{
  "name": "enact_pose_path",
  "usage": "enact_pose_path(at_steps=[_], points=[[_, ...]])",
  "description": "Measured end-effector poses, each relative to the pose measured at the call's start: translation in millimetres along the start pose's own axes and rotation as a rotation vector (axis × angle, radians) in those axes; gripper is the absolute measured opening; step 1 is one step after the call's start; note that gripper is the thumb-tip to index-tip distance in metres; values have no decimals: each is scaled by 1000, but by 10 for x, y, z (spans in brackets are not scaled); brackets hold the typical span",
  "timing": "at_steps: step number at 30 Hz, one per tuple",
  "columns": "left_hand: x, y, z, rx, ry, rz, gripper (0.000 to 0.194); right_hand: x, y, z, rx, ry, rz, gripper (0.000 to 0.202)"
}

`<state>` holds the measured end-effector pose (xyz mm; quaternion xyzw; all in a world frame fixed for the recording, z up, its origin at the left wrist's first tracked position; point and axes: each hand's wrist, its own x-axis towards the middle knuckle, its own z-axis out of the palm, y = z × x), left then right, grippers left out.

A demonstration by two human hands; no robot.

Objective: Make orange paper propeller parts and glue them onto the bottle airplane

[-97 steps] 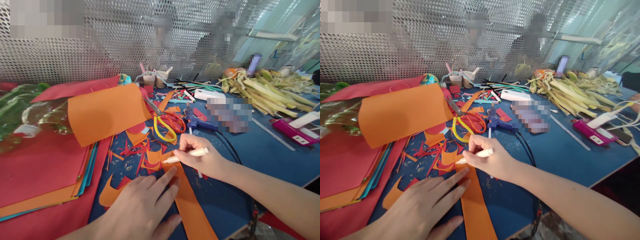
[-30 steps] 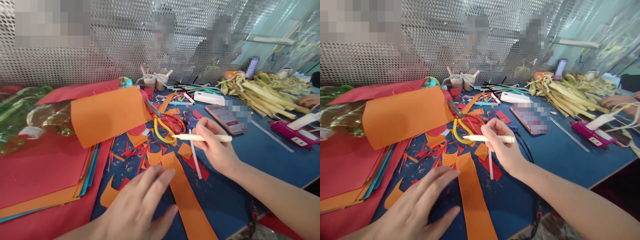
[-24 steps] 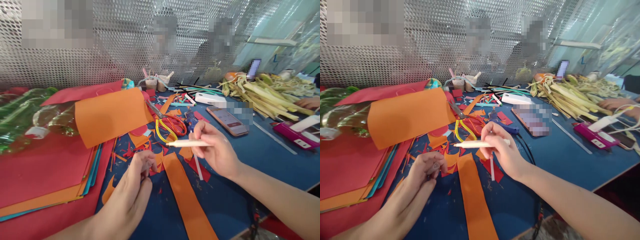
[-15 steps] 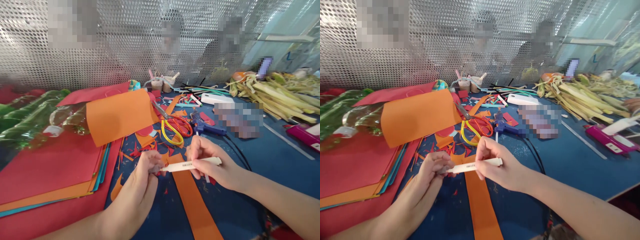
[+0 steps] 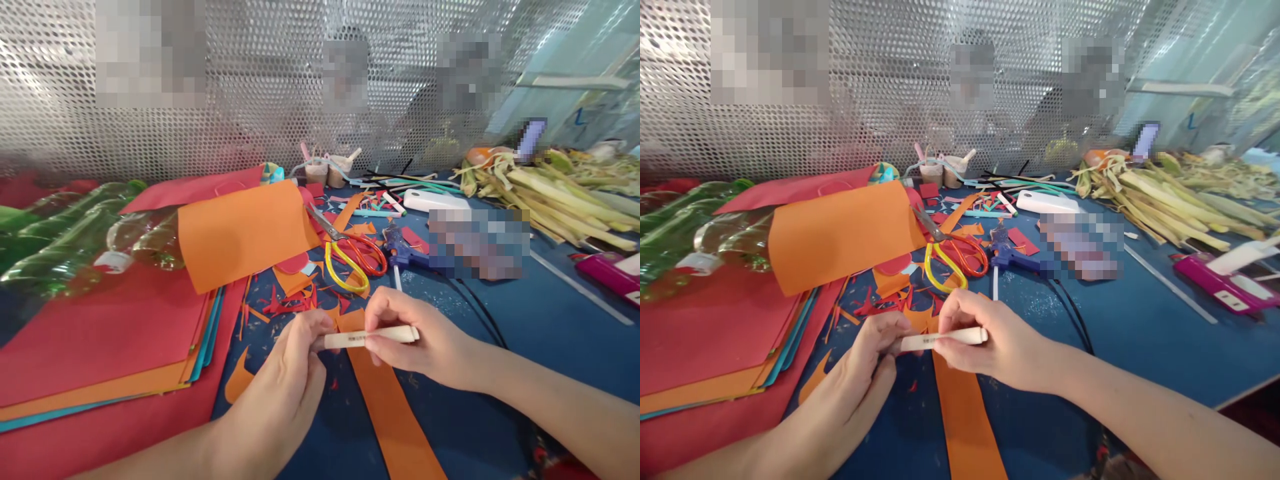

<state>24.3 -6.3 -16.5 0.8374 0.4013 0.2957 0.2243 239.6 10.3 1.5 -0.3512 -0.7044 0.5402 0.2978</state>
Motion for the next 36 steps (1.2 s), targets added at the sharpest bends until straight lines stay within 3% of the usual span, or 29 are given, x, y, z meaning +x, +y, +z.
enact_pose_path(at_steps=[6, 15, 20, 22, 24, 26, 28, 31, 36], points=[[15, 16, 24, -11, -59, 23, 33, -45, -49, 52, -189, -81, -64, 8], [17, 19, 13, -39, -102, -16, 35, -55, -106, 70, -385, -86, -151, 7], [-7, 0, -27, -93, -89, -65, 36, -30, -74, 19, -405, -62, -333, 7], [-9, -20, -33, -85, 3, -101, 30, -41, -61, -29, -346, 16, -439, 17], [-5, -27, -35, -51, 56, -116, 22, -48, -58, -99, -308, 219, -484, 21], [-1, -17, -35, 29, 15, -35, 21, -42, -73, -195, -419, 455, -387, 17], [-4, 6, -29, 151, -65, 102, 27, -33, -112, -308, -670, 554, -214, 12], [-16, 38, -15, 297, -139, 228, 36, -75, -204, -466, -967, 472, -54, 11], [-25, 64, -9, 363, -143, 239, 36, -342, -331, -544, -1076, 424, 142, 9]])
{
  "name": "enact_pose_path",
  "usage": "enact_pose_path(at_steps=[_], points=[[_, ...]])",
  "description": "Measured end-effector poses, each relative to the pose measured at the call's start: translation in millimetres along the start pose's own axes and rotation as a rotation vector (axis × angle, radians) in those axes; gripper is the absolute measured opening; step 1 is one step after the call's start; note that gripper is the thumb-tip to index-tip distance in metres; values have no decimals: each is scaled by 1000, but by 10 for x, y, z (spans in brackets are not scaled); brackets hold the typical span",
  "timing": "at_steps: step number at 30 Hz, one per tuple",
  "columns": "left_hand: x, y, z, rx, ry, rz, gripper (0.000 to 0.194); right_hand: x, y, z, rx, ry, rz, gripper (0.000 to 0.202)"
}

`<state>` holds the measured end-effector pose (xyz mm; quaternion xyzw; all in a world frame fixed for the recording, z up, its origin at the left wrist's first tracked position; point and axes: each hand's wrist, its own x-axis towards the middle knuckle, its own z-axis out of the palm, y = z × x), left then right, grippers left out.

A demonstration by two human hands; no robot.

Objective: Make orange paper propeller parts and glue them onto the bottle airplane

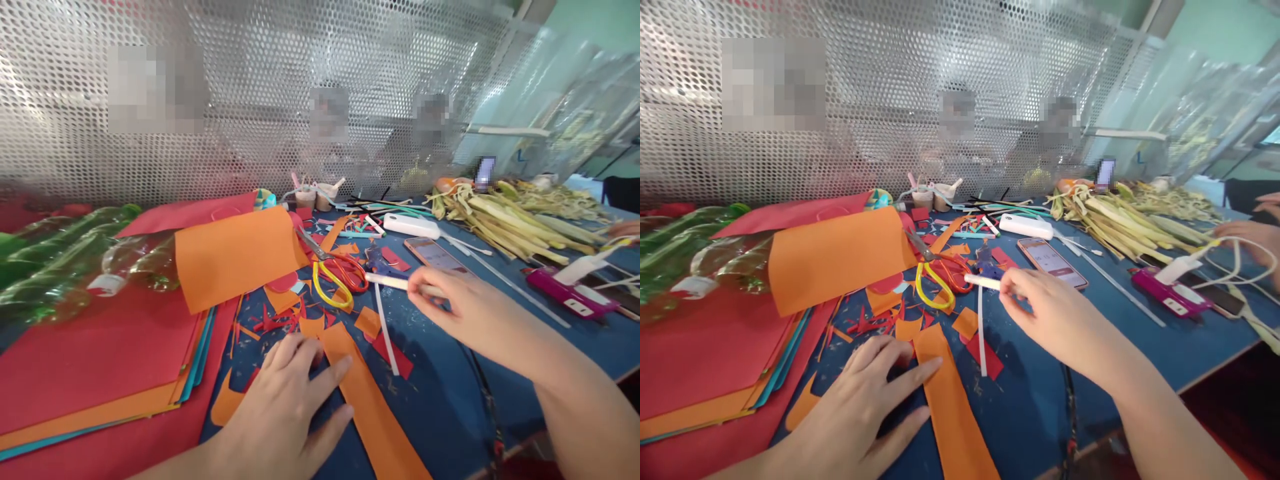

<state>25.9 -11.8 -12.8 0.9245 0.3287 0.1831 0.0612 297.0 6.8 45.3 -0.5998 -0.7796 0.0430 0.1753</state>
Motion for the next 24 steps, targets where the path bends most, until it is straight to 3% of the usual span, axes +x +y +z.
enact_pose_path(at_steps=[4, 6, 9, 12, 15, 17, 24], points=[[-16, 18, 14, 11, 52, 2, 34, -178, 17, 10, -140, -239, 91, 12], [-30, 25, 27, 15, 72, 17, 34, -218, 5, 37, -216, -297, 101, 12], [-40, 33, 44, 27, 94, 39, 32, -210, -73, 49, -247, -216, 42, 14], [-33, 39, 49, 23, 118, 48, 31, -109, -226, 71, -135, -86, -45, 10], [-23, 42, 38, 3, 133, 46, 28, 52, -374, 177, 73, -162, -199, 19], [-18, 44, 25, -5, 125, 48, 28, 151, -430, 281, 81, -222, -223, 22], [-13, 38, 13, -107, 125, 31, 28, 245, -415, 511, 205, -266, -282, 7]])
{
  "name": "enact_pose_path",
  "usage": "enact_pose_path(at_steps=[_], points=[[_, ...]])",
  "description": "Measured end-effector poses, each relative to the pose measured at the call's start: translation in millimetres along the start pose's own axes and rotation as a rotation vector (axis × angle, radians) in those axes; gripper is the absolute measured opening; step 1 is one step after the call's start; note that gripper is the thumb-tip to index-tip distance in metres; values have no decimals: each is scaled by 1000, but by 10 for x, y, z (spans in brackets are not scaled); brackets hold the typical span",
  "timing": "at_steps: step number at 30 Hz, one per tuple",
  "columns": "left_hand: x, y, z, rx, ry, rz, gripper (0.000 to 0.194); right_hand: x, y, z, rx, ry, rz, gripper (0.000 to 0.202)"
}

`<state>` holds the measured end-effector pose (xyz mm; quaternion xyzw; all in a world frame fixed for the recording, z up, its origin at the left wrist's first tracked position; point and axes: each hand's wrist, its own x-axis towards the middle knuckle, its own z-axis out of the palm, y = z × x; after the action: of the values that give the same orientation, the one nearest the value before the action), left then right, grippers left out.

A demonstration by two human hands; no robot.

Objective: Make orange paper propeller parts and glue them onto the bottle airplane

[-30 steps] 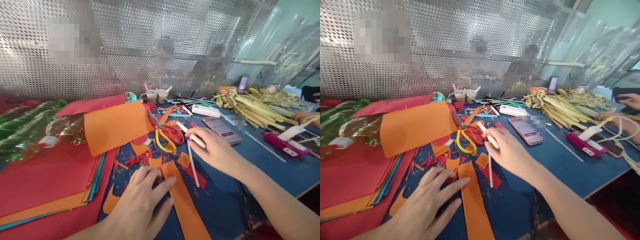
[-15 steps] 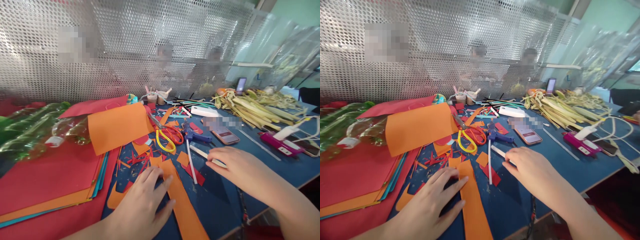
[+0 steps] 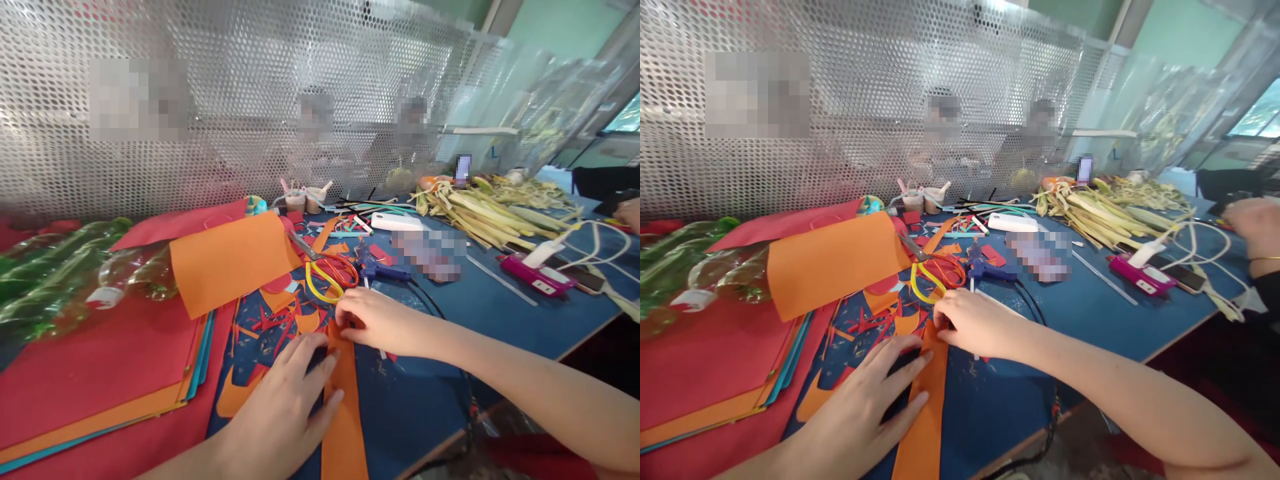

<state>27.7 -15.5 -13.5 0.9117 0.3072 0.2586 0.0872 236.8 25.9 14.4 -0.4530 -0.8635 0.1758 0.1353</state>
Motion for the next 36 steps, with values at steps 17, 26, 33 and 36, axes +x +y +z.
enact_pose_path(at_steps=[17, 26, 33, 36], points=[[298, -185, -206, -1082, 88, -855, 26, 498, 71, -283, -28, 136, 202, 20], [321, -170, -327, -1302, 212, -914, 25, 779, 150, -150, -145, 95, 398, 16], [360, -208, -458, -1265, 335, -958, 26, 570, 74, -252, 62, 166, 378, 38], [379, -214, -514, -1277, 422, -931, 24, 364, -100, -224, 517, 77, 97, 54]])
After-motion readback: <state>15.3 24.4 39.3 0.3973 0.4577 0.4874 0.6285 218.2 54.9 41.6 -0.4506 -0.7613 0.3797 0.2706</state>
